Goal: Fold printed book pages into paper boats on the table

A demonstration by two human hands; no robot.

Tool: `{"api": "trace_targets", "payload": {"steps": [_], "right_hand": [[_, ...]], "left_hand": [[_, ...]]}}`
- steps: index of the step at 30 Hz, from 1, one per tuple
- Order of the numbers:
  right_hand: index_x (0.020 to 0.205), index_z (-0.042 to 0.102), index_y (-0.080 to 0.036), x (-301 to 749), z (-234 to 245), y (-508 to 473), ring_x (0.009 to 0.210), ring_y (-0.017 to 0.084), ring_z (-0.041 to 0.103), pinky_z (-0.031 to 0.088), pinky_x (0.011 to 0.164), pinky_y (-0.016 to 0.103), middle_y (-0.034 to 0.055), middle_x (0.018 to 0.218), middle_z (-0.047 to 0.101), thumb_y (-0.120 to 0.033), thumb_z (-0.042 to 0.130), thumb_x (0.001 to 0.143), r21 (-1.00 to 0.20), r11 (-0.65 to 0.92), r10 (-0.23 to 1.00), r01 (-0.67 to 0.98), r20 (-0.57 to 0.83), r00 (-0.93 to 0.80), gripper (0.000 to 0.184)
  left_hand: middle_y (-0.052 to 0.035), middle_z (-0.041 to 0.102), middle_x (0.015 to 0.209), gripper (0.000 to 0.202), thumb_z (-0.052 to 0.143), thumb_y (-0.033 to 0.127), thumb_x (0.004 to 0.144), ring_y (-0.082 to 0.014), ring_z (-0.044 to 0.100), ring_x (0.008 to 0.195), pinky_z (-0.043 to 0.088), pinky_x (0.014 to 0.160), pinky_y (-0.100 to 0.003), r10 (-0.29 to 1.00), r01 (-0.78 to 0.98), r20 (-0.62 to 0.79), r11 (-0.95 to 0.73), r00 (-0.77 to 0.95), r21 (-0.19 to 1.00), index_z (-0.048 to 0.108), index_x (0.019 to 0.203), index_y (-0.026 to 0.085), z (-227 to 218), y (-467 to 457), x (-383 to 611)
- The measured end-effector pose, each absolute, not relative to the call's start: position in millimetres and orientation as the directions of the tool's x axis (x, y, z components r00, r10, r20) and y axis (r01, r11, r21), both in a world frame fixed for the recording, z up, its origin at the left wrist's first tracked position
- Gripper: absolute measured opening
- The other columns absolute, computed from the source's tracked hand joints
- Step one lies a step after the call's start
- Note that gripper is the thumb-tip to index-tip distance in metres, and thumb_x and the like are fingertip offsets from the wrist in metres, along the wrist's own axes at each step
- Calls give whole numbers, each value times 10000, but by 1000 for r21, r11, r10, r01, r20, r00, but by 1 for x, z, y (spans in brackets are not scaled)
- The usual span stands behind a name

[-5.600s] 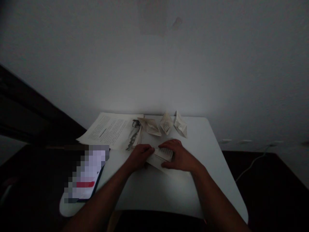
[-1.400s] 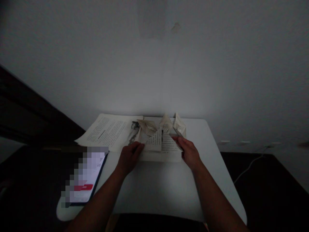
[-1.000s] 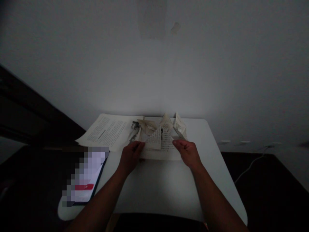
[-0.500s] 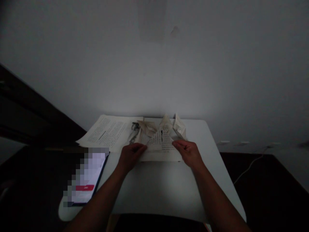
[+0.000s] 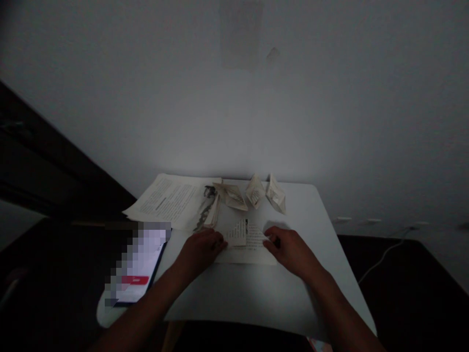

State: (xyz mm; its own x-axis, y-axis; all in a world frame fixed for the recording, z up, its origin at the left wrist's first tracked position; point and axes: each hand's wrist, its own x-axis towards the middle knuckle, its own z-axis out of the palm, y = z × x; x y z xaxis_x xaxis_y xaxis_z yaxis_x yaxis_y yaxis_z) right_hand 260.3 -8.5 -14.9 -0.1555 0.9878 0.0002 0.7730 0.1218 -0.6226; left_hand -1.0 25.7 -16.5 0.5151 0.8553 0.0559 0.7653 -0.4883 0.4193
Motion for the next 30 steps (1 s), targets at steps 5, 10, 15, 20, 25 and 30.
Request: {"api": "trace_targets", "payload": {"steps": [5, 10, 15, 20, 25, 30], "right_hand": [[992, 652, -196, 252, -15, -16, 1001, 245, 571, 472, 883, 394, 105, 1076, 616, -301, 575, 799, -408, 355, 933, 841, 209, -293, 233], [1070, 624, -164, 245, -13, -27, 1085, 241, 533, 436, 967, 407, 111, 1147, 601, -267, 567, 815, -319, 473, 881, 821, 193, -432, 280], [1111, 599, -154, 246, -15, -35, 1134, 249, 510, 427, 983, 418, 120, 1212, 571, -289, 588, 803, -267, 514, 858, 815, 176, -483, 337], [1119, 594, -146, 249, -22, -44, 1152, 258, 507, 447, 965, 422, 134, 1218, 573, -325, 606, 792, -238, 572, 817, 785, 251, -520, 373], [1065, 627, -126, 245, -23, -44, 1055, 241, 576, 494, 910, 393, 132, 1103, 640, -273, 567, 816, -164, 654, 737, 739, 359, -572, 295], [1005, 654, -119, 242, -26, -40, 969, 216, 616, 530, 851, 358, 118, 1015, 675, -164, 525, 820, -107, 713, 658, 693, 445, -607, 230]], "left_hand": [[-91, 606, 1030, 173, 454, 162, 852, -195, 561, 945, 464, 837, -353, 685, 633, 314, -728, 657, 262, 626, 835, 156, -27, 22, -1], [-92, 564, 1199, 297, 437, 132, 853, -191, 495, 1137, 423, 968, -371, 585, 510, 335, -810, 739, 290, 542, 1130, 153, -31, 16, 4], [-113, 526, 1259, 334, 490, 237, 840, -222, 457, 1198, 392, 1013, -385, 599, 519, 246, -792, 762, 321, 525, 1158, 140, -24, 11, 7], [-140, 473, 1312, 521, 603, 402, 758, -275, 427, 1221, 392, 1005, -430, 599, 518, 197, -783, 776, 344, 496, 1199, 145, -18, 7, 4], [-135, 521, 1263, 471, 607, 399, 759, -271, 470, 1184, 418, 980, -427, 594, 513, 239, -795, 769, 325, 535, 1149, 146, -20, 8, 6], [-98, 598, 1157, 260, 519, 299, 832, -223, 536, 1111, 453, 954, -373, 548, 473, 312, -833, 776, 288, 584, 1030, 144, -27, 4, 5]]}}
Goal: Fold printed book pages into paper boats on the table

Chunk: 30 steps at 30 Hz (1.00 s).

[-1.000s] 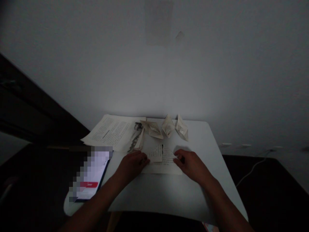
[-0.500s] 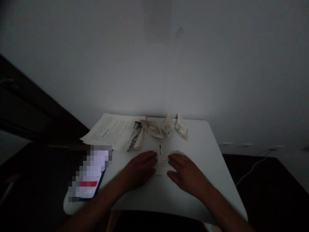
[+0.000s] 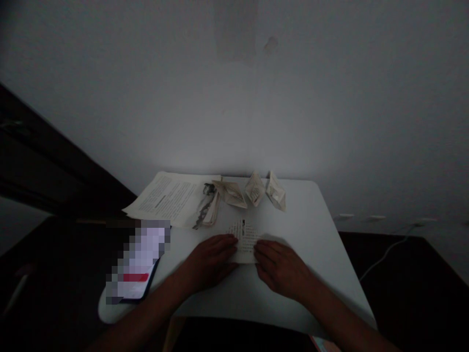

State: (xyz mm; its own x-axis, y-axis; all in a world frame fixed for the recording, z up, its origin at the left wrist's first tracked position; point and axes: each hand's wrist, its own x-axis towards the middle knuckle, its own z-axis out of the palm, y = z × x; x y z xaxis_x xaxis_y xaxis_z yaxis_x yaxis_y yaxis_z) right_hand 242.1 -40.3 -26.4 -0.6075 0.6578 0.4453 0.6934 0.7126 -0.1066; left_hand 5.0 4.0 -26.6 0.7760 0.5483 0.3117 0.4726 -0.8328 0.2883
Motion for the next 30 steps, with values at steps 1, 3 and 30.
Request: {"api": "trace_targets", "payload": {"steps": [1, 3, 30], "right_hand": [[994, 656, -119, 242, -28, -40, 959, 209, 620, 535, 843, 349, 113, 996, 680, -144, 517, 823, -101, 716, 648, 690, 462, -605, 222], [981, 657, -124, 243, -31, -40, 949, 200, 622, 540, 833, 340, 106, 971, 686, -121, 509, 829, -100, 719, 637, 688, 492, -594, 212], [983, 644, -199, 257, -35, -46, 852, 180, 639, 548, 776, 359, 63, 904, 696, -154, 548, 827, -293, 648, 729, 703, 504, -463, 190]], "left_hand": [[-93, 608, 1134, 234, 500, 250, 835, -213, 547, 1095, 464, 942, -362, 541, 468, 333, -839, 772, 280, 582, 1027, 143, -28, 3, 4], [-98, 603, 1138, 257, 465, 153, 821, -208, 541, 1105, 475, 932, -363, 525, 455, 380, -851, 762, 263, 562, 1058, 142, -29, 2, 0], [-78, 621, 944, 214, 522, 124, 802, -190, 541, 901, 491, 778, -357, 671, 482, 385, -732, 634, 482, 585, 1002, 166, -35, -3, -25]]}}
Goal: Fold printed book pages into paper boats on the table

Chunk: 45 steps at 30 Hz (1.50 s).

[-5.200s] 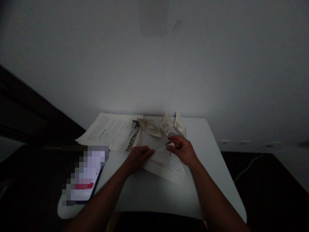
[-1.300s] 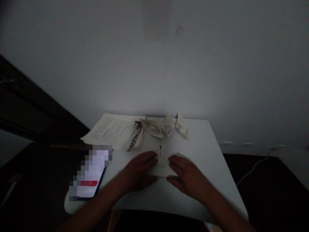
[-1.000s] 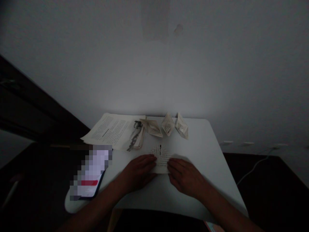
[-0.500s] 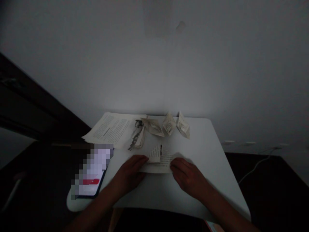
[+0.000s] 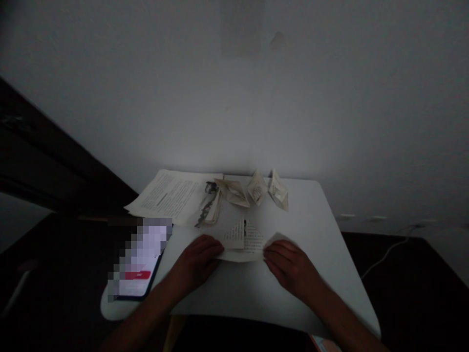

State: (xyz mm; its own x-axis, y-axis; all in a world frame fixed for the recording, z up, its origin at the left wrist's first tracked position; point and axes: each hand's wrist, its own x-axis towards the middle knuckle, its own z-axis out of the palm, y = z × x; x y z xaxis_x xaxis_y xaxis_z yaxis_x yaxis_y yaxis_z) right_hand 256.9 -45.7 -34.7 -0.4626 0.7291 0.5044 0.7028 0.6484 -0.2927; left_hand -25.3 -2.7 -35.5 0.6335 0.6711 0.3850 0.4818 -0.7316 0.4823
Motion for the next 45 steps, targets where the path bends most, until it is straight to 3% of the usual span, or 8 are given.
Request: {"api": "trace_targets", "payload": {"steps": [7, 14, 20, 28, 35, 45], "right_hand": [[891, 637, -191, 249, -23, -41, 702, 154, 613, 526, 675, 316, 41, 774, 672, -178, 521, 850, -422, 587, 798, 691, 446, -405, 123], [866, 624, -195, 244, -24, -39, 742, 160, 605, 515, 688, 310, 43, 790, 649, -231, 541, 844, -527, 467, 879, 710, 368, -305, 93], [848, 650, -219, 241, -19, -31, 774, 166, 625, 509, 714, 301, 29, 813, 666, -312, 554, 834, -578, 365, 931, 730, 222, -290, 134], [768, 681, -217, 230, -11, -17, 704, 179, 620, 448, 614, 272, 36, 760, 682, -431, 533, 813, -473, 191, 978, 860, 17, -208, 265], [714, 680, -224, 229, -8, -8, 633, 169, 599, 390, 543, 250, 30, 699, 671, -459, 546, 793, -461, 97, 977, 882, -123, -172, 282], [690, 690, -216, 226, -3, 2, 630, 170, 591, 377, 542, 251, 44, 702, 664, -470, 583, 753, -418, 63, 973, 906, -176, -148, 283]], "left_hand": [[-66, 620, 872, 151, 511, 191, 839, -178, 545, 830, 485, 743, -340, 730, 532, 371, -677, 574, 509, 609, 952, 170, -31, 1, -19], [-43, 586, 831, 54, 623, 227, 761, -175, 539, 813, 461, 746, -321, 828, 650, 199, -540, 525, 534, 642, 770, 177, -24, 4, -7], [-32, 586, 793, 131, 577, 259, 797, -170, 548, 803, 449, 760, -313, 862, 734, 75, -470, 501, 490, 649, 722, 179, -13, 8, 2], [-55, 607, 778, 199, 541, 315, 793, -200, 573, 803, 457, 780, -344, 875, 809, 6, -451, 485, 377, 653, 740, 159, -13, 17, 9], [-76, 639, 813, 226, 533, 326, 767, -228, 600, 813, 471, 784, -365, 892, 845, -69, -396, 448, 361, 669, 792, 146, -9, 24, 12], [-90, 651, 805, 221, 520, 301, 748, -231, 610, 801, 479, 770, -358, 890, 849, -70, -403, 451, 341, 667, 783, 141, -11, 24, 14]]}}
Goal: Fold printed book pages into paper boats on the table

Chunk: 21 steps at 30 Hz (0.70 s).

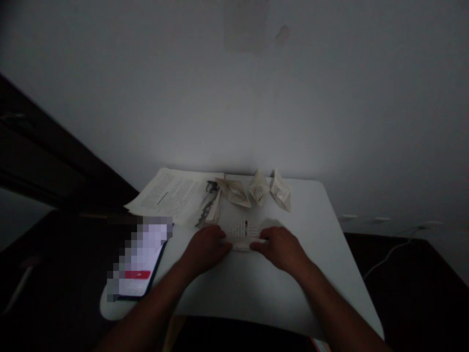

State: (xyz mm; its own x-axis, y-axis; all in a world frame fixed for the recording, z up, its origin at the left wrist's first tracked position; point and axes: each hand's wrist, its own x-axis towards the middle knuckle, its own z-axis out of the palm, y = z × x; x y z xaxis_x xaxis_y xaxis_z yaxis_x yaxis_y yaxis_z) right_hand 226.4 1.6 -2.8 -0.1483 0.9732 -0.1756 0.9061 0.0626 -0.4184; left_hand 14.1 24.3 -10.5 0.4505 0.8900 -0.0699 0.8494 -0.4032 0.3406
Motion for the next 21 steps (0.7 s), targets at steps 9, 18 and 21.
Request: {"api": "trace_targets", "payload": {"steps": [9, 18, 21], "right_hand": [[696, 694, -221, 226, -3, 8, 671, 193, 605, 388, 562, 272, 54, 721, 669, -505, 593, 727, -378, 44, 963, 925, -230, -140, 303], [729, 692, -214, 220, 2, 8, 716, 214, 612, 385, 566, 283, 69, 745, 674, -502, 591, 725, -319, 25, 957, 947, -265, -115, 305], [728, 690, -207, 219, 2, 10, 736, 214, 610, 374, 578, 280, 68, 754, 674, -518, 581, 726, -302, 10, 945, 953, -309, -108, 329]], "left_hand": [[-91, 673, 842, 292, 565, 384, 709, -248, 623, 830, 486, 760, -360, 904, 870, -123, -345, 408, 352, 683, 841, 152, -4, 28, 15], [-114, 675, 803, 528, 566, 651, 641, -267, 634, 774, 489, 658, -350, 896, 912, -231, -321, 380, 256, 673, 779, 153, -3, 35, 24], [-122, 676, 849, 579, 567, 683, 616, -272, 631, 815, 487, 690, -347, 887, 920, -276, -309, 370, 243, 669, 829, 155, 0, 36, 26]]}}
